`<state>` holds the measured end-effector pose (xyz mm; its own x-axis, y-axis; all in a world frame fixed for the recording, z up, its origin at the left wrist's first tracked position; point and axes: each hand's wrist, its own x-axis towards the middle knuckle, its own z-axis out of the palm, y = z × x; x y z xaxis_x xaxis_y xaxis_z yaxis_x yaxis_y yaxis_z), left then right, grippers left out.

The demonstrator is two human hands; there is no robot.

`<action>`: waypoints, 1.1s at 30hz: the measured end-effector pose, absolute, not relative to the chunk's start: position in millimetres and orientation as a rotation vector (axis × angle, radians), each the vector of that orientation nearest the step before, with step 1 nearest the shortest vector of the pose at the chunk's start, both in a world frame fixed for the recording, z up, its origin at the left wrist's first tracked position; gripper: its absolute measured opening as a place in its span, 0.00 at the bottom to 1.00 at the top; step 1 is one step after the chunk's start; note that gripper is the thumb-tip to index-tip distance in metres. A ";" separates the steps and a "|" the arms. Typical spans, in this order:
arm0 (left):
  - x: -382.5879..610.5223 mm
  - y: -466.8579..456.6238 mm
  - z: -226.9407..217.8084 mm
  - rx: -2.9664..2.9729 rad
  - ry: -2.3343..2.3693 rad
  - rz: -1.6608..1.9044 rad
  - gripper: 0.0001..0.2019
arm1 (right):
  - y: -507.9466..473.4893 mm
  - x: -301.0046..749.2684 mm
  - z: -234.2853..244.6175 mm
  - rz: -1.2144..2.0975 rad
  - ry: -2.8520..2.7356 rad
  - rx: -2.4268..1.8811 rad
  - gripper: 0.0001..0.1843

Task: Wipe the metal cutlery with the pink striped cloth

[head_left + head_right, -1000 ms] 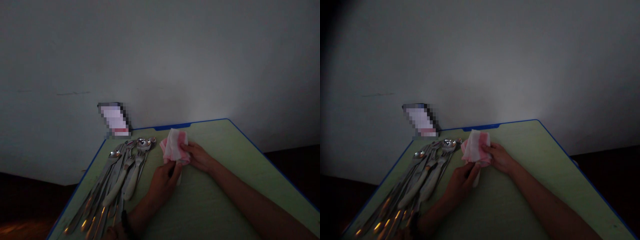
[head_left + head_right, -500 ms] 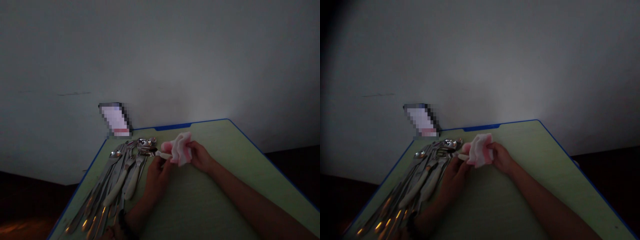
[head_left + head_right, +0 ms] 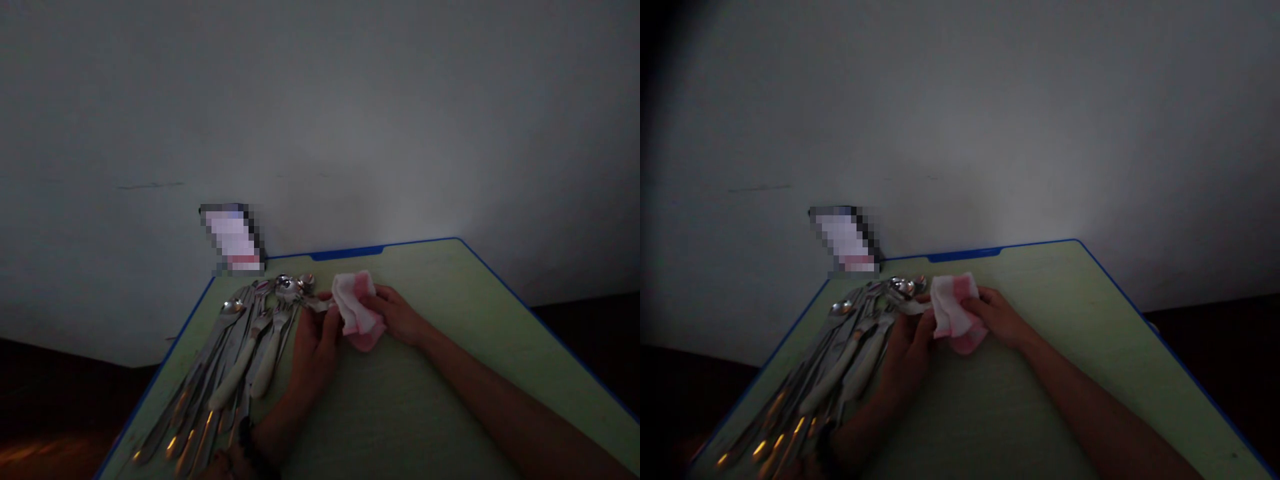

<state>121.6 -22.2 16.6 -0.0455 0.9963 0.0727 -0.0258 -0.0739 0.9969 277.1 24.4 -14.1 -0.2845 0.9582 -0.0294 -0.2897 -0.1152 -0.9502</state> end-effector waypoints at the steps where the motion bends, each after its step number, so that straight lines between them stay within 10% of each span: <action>1: 122.0 -22.8 17.1 1.187 1.171 1.314 0.13 | 24.8 276.6 -14.5 1.573 -1.127 -0.892 0.08; 22: 114.6 -26.2 19.6 1.466 1.222 1.287 0.07 | 4.9 281.5 18.3 1.609 -1.668 -0.974 0.12; 33: 110.8 -28.5 88.3 1.735 1.151 1.340 0.15 | -27.4 298.1 124.7 1.178 -2.248 -1.049 0.06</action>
<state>110.8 -28.5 88.3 0.0905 0.9162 0.3905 0.2475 -0.4005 0.8822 298.1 -27.4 124.7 -0.6425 0.7663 0.0004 0.4359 0.3659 -0.8223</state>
